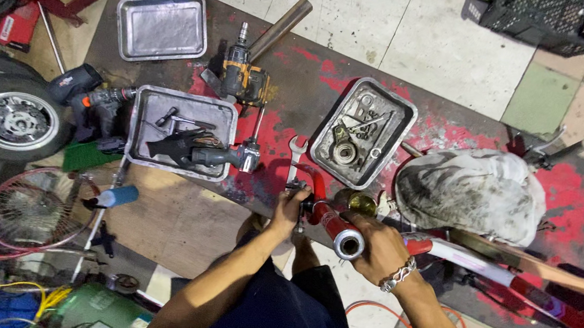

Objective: The person uses pliers to loosen components on a motorcycle fork assembly, then removes metal bushings and rings by hand before reassembling parts.

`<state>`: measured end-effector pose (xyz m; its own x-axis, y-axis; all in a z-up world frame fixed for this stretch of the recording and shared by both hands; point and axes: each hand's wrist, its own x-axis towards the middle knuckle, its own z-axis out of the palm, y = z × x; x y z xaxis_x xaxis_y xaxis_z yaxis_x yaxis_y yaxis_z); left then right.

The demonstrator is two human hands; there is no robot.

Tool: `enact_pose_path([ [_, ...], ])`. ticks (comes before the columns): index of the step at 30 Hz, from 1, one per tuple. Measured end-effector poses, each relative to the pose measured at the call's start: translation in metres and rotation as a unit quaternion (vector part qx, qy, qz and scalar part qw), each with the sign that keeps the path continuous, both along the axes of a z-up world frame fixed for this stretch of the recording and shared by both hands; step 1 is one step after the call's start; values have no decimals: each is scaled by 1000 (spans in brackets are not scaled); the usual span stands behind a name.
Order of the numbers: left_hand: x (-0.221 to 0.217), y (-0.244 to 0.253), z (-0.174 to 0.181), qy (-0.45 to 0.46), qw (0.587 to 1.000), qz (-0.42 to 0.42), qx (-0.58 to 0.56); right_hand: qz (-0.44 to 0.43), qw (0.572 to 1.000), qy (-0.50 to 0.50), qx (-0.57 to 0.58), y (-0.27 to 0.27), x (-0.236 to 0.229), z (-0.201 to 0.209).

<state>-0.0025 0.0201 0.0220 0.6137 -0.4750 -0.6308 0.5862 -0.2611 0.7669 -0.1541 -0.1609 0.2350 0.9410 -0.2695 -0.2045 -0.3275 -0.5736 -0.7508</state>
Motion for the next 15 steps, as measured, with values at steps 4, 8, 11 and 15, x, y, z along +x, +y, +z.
enact_pose_path([
  [4,9,-2,8,-29,998,-52,-7,19,1000,4,1,0,-1,5],
  [8,10,-2,11,-16,998,-56,-9,27,1000,0,3,2,-2,9],
  [11,6,2,14,3,998,-63,-15,25,1000,-15,10,2,-4,9],
  [15,11,0,20,-14,997,-81,3,24,998,62,-7,3,-5,5],
])
